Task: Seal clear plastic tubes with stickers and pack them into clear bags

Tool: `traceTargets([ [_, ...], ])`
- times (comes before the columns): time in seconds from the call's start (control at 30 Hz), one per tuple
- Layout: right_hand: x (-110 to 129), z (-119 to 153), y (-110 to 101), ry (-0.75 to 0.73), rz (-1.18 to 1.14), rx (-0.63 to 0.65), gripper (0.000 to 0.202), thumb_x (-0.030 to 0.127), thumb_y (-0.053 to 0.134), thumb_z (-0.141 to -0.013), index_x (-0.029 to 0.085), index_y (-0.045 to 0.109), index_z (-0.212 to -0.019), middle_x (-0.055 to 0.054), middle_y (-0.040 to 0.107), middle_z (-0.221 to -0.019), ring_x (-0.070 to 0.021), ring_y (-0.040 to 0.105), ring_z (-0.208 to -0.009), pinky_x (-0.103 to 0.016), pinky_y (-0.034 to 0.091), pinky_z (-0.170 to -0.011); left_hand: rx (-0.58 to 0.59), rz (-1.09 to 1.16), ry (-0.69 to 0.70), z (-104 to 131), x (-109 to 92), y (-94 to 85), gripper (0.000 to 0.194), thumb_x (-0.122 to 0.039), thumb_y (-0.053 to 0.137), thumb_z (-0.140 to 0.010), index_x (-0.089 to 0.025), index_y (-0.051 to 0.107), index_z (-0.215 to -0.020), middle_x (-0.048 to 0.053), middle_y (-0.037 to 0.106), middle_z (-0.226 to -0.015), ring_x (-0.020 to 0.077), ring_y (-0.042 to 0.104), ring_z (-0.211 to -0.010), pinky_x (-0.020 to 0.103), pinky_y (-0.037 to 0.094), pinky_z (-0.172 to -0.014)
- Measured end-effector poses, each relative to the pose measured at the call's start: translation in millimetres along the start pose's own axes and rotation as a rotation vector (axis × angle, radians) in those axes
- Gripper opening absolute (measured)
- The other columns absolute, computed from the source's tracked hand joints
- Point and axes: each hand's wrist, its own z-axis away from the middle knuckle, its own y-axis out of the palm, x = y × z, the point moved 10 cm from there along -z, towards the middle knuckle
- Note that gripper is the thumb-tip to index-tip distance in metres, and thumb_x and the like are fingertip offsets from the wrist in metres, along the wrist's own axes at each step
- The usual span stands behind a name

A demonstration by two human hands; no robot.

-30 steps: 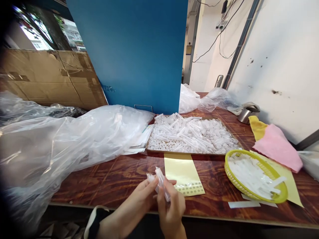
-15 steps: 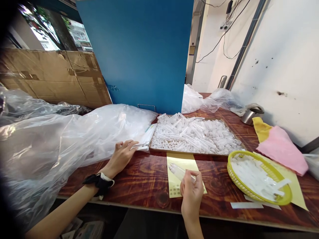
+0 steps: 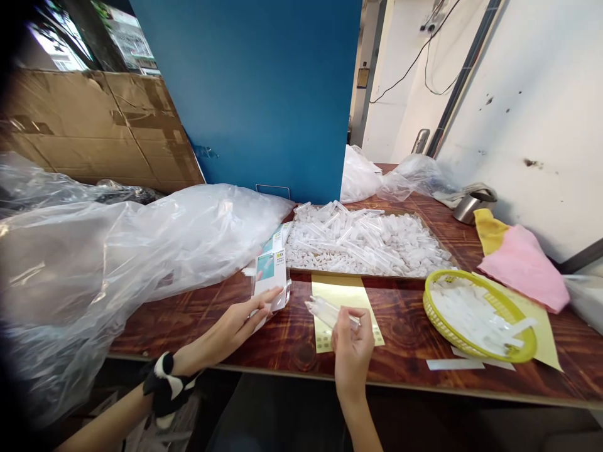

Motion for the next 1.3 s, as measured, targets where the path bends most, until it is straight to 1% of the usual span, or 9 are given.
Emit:
traceTargets([
  [0.17, 5.5, 26.7, 33.7, -0.155, 0.254, 0.21, 0.017, 0.038, 0.053, -0.087, 0.021, 0.052, -0.086, 0.006, 0.047, -0.056, -0.0078, 0.04, -0.042, -0.02, 0.033, -0.039, -0.265, 0.446, -0.162, 0.3, 3.8, 2.9, 0.027, -0.04, 0.04, -0.093, -0.02, 0.051, -0.078, 0.007, 0.07, -0.104, 0.0204, 0.057, -0.109, 0.038, 0.033, -0.104],
  [0.33, 38.5, 42.1, 48.7, -0.643, 0.607, 0.292, 0.007, 0.025, 0.05, -0.086, 0.021, 0.054, -0.089, -0.001, 0.062, -0.068, -0.0129, 0.056, -0.052, -0.024, 0.044, -0.049, -0.316, 0.769, -0.282, 0.5, 10.0, 13.5, 0.028, -0.042, 0.049, -0.089, -0.02, 0.043, -0.073, 0.005, 0.07, -0.094, 0.0173, 0.064, -0.092, 0.029, 0.049, -0.081],
  [0.47, 59.9, 52.1, 59.3, -0.999, 0.782, 0.407, 0.007, 0.02, 0.052, -0.086, 0.021, 0.055, -0.091, -0.002, 0.067, -0.07, -0.0149, 0.061, -0.057, -0.026, 0.046, -0.055, -0.329, 0.733, -0.26, 0.2, -3.4, 7.3, 0.033, -0.047, 0.051, -0.086, -0.02, 0.042, -0.071, 0.004, 0.068, -0.087, 0.0201, 0.065, -0.09, 0.03, 0.052, -0.075],
  [0.6, 60.0, 51.2, 78.5, -1.122, 0.937, 0.552, 0.009, 0.018, 0.049, -0.087, 0.02, 0.058, -0.087, -0.001, 0.063, -0.061, -0.0134, 0.057, -0.052, -0.024, 0.041, -0.051, -0.355, 0.248, -0.245, -2.1, -26.1, -1.7, 0.028, -0.041, 0.042, -0.091, -0.022, 0.042, -0.071, 0.0, 0.062, -0.067, 0.019, 0.064, -0.069, 0.028, 0.049, -0.06],
  [0.77, 47.6, 29.2, 74.0, -0.884, 0.89, 0.406, 0.015, 0.031, 0.046, -0.09, 0.018, 0.053, -0.095, -0.006, 0.067, -0.073, -0.0166, 0.061, -0.057, -0.026, 0.043, -0.051, -0.282, -0.155, -0.159, -9.7, -51.3, 15.6, 0.022, -0.033, 0.037, -0.093, -0.021, 0.053, -0.083, 0.003, 0.065, -0.071, 0.0198, 0.063, -0.062, 0.03, 0.046, -0.059],
  [0.87, 26.4, 11.1, 49.4, -0.504, 0.734, 0.256, 0.02, 0.036, 0.044, -0.091, 0.018, 0.047, -0.1, -0.005, 0.065, -0.077, -0.0167, 0.062, -0.06, -0.026, 0.046, -0.052, -0.333, -0.132, -0.001, -5.5, -58.2, 21.3, 0.02, -0.027, 0.049, -0.089, -0.022, 0.056, -0.106, 0.008, 0.066, -0.111, 0.023, 0.062, -0.1, 0.035, 0.047, -0.086],
  [1.0, 1.8, 11.8, 41.3, -0.189, 0.539, 0.279, 0.021, 0.04, 0.042, -0.092, 0.02, 0.044, -0.099, -0.004, 0.062, -0.084, -0.0169, 0.062, -0.072, -0.029, 0.05, -0.062, -0.27, -0.253, 0.157, 1.5, -52.6, 33.0, 0.042, -0.018, 0.049, -0.088, -0.022, 0.047, -0.13, 0.009, 0.039, -0.145, 0.0261, 0.032, -0.135, 0.05, 0.023, -0.111],
  [1.13, -4.6, 18.0, 44.9, -0.113, 0.412, 0.255, 0.022, 0.042, 0.039, -0.092, 0.021, 0.042, -0.097, -0.004, 0.06, -0.085, -0.0167, 0.061, -0.074, -0.031, 0.05, -0.065, -0.206, -0.108, 0.212, 2.6, -51.9, 37.4, 0.042, -0.016, 0.033, -0.096, -0.025, 0.042, -0.136, 0.004, 0.045, -0.141, 0.0177, 0.036, -0.134, 0.049, 0.011, -0.116],
  [1.3, 10.7, 34.5, 57.5, -0.273, 0.511, 0.201, 0.022, 0.04, 0.035, -0.094, 0.02, 0.044, -0.092, -0.004, 0.06, -0.077, -0.0178, 0.059, -0.065, -0.031, 0.047, -0.06, -0.324, 0.208, 0.108, 3.5, -64.6, 32.3, 0.039, -0.026, 0.035, -0.097, -0.025, 0.046, -0.134, 0.003, 0.047, -0.139, 0.0187, 0.036, -0.134, 0.046, 0.008, -0.118],
])
